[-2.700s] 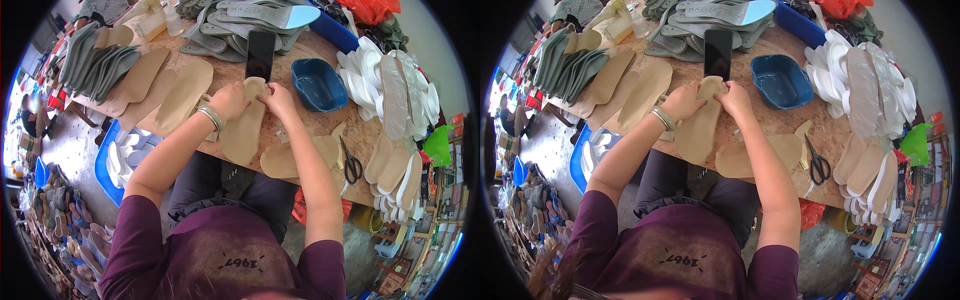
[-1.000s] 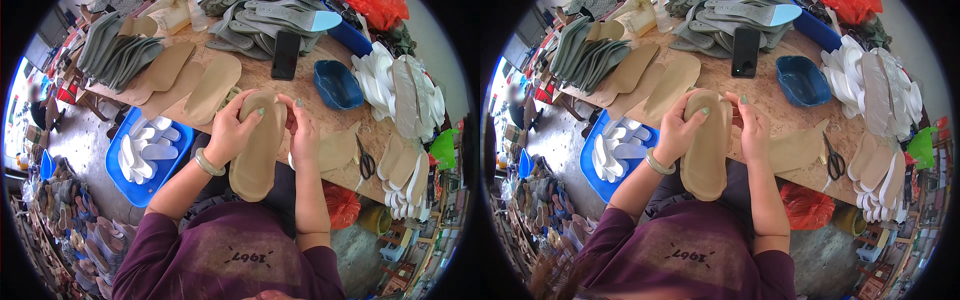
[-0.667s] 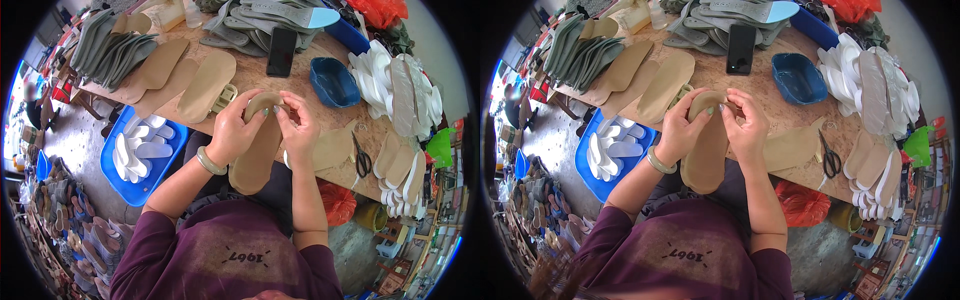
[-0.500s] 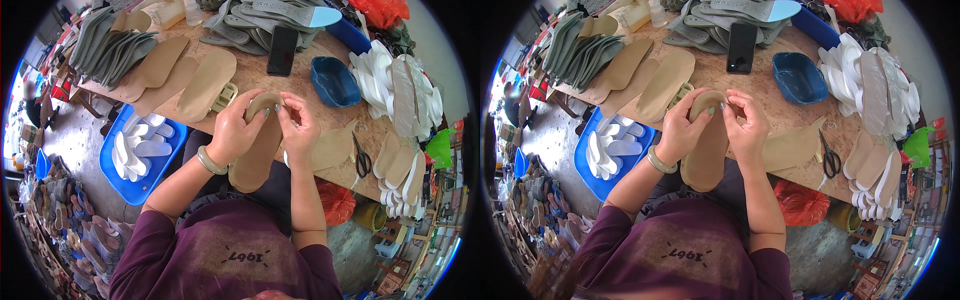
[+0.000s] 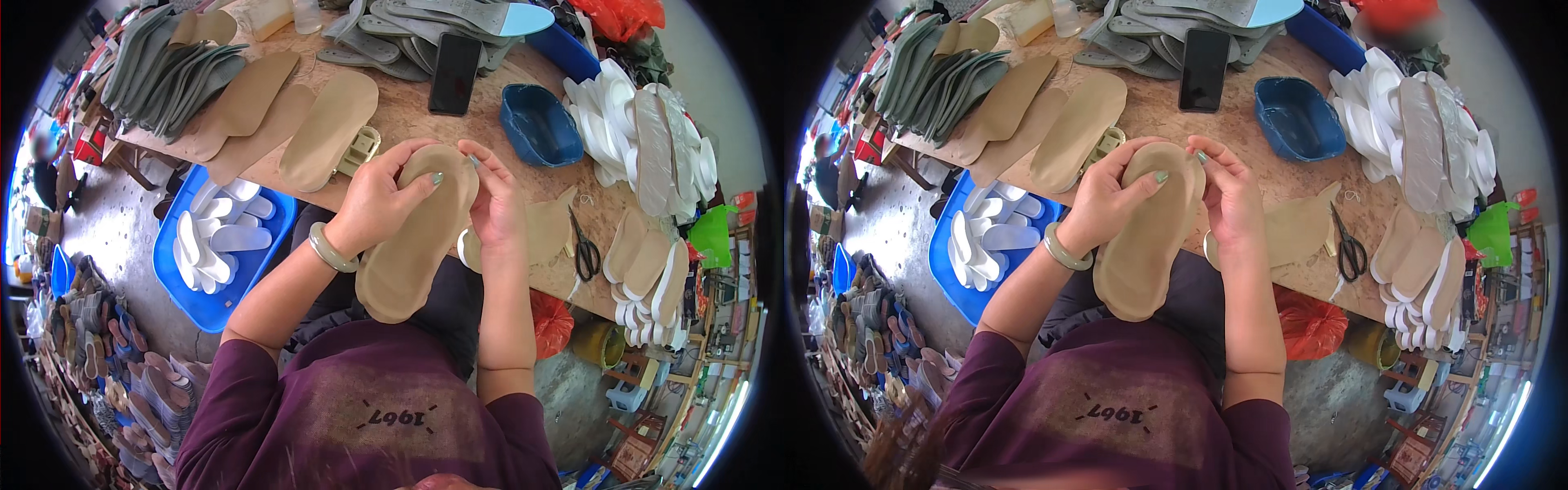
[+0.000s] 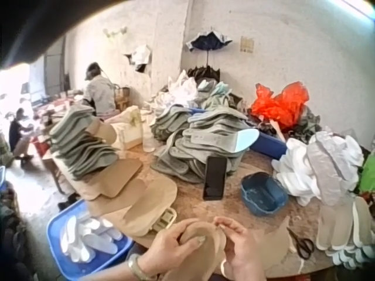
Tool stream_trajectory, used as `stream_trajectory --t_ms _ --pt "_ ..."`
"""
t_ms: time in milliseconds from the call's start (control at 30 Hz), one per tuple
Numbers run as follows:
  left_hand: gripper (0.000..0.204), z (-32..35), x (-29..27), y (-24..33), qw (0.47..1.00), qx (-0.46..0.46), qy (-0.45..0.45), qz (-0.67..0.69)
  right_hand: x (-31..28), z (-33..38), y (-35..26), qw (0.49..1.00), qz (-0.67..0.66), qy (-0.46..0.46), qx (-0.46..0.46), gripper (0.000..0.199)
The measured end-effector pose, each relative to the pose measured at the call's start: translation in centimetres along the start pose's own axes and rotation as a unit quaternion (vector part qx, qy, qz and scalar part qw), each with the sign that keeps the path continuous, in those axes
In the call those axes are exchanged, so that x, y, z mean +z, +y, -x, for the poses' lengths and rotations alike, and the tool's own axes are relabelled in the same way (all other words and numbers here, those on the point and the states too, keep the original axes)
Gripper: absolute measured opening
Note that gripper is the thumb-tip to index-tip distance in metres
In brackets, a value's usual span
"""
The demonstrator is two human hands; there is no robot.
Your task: The recorder is trimming and preparing shoe insoles using scissors and other hand tools in a workshop environment.
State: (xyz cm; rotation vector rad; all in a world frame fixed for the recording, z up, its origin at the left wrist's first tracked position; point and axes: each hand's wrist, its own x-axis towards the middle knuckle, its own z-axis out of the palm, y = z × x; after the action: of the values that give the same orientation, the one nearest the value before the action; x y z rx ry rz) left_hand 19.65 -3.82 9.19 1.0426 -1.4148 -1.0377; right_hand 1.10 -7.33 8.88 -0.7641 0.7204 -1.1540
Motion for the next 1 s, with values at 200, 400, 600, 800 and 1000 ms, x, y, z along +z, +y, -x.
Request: stream_trajectory --t_ms 200,400,600,800,1000 --pt "0.04 -0.4 0.5 -0.5 1.0 -0.009 -0.018 0.005 0.4 1.9 -0.9 0.995 0.084 0.042 -0.032 0.032" --pt "0.038 -1.5 2.2 -0.1 0.997 -0.005 -0.071 -0.016 -2.2 1.8 -1.6 0.991 0.121 0.046 -0.033 0.034" --pt "0.036 -3.1 5.2 -0.5 0.995 -0.014 -0.098 0.032 -4.7 3.7 -3.1 0.996 -0.011 0.083 -0.014 0.046" --pt "0.035 -4.7 9.8 0.0 0.987 -0.045 -0.106 0.114 -6.0 11.8 -0.2 0.985 0.116 0.098 -0.08 0.074" --pt "0.034 -6.9 13.8 2.0 0.936 -0.2 -0.176 0.232 -7.5 17.9 0.3 0.992 0.075 0.102 -0.022 0.075"
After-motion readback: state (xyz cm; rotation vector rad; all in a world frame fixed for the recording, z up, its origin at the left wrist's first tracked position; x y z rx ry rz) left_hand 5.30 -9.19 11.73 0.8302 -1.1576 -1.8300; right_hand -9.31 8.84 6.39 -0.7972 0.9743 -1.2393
